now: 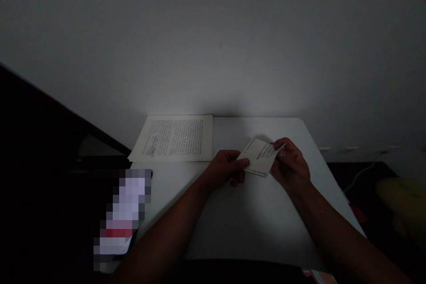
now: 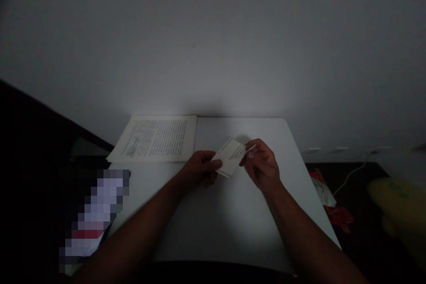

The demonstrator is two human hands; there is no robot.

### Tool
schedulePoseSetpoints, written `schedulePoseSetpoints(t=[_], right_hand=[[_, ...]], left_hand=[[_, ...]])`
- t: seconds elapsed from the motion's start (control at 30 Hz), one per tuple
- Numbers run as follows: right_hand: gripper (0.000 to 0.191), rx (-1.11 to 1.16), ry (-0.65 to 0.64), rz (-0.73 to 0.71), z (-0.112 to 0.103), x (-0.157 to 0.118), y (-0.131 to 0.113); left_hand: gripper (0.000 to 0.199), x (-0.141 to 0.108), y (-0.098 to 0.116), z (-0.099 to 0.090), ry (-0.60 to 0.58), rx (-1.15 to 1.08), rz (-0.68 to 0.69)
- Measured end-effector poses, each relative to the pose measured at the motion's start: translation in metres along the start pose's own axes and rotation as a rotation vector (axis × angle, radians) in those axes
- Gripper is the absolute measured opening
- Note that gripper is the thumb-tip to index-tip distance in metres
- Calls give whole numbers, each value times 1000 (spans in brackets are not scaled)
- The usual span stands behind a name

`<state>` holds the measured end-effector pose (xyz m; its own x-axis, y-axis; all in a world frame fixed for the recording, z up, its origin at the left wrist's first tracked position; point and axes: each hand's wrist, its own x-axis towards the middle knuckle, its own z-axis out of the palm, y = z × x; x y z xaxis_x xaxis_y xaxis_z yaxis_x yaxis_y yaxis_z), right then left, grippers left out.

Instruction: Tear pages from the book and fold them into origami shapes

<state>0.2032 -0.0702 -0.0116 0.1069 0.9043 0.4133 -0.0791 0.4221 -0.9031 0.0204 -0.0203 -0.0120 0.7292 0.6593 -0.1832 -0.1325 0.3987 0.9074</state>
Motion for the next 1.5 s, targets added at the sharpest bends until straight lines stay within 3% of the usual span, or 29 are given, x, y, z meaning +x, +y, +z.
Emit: schedulePoseSetpoints(t=[0.23, 0.37, 0.5, 0.63, 0.8, 0.9, 1.07, 1.27, 1.4, 1.5], right_hand=[[46, 72, 70, 205, 9, -1, 5], [36, -15, 100, 332, 18, -4, 10], [27, -74, 179, 378, 24, -5, 7], [28, -68, 227, 389, 18, -7, 10], [28, 19, 82, 438, 10, -10, 16], [28, -13, 41, 447, 10, -10, 16], [25, -297, 155, 323, 12, -11, 9], [24, -514, 115, 259, 12, -10, 2], [29, -510, 93, 266, 15, -8, -1], [31, -373, 97, 310, 18, -7, -1]], left_hand=[[33, 6, -8, 7, 311, 30, 293], [33, 1, -13, 18, 428, 129, 379], [32, -4, -16, 25, 392, 277, 384], [30, -4, -15, 22, 246, 252, 340], [41, -3, -16, 16, 98, 303, 268], [51, -4, -16, 17, 122, 441, 222], [56, -6, -11, 21, 250, 794, 256], [52, -4, -9, 20, 236, 970, 315], [54, -5, -6, 20, 227, 982, 309], [56, -6, -5, 20, 216, 982, 323]])
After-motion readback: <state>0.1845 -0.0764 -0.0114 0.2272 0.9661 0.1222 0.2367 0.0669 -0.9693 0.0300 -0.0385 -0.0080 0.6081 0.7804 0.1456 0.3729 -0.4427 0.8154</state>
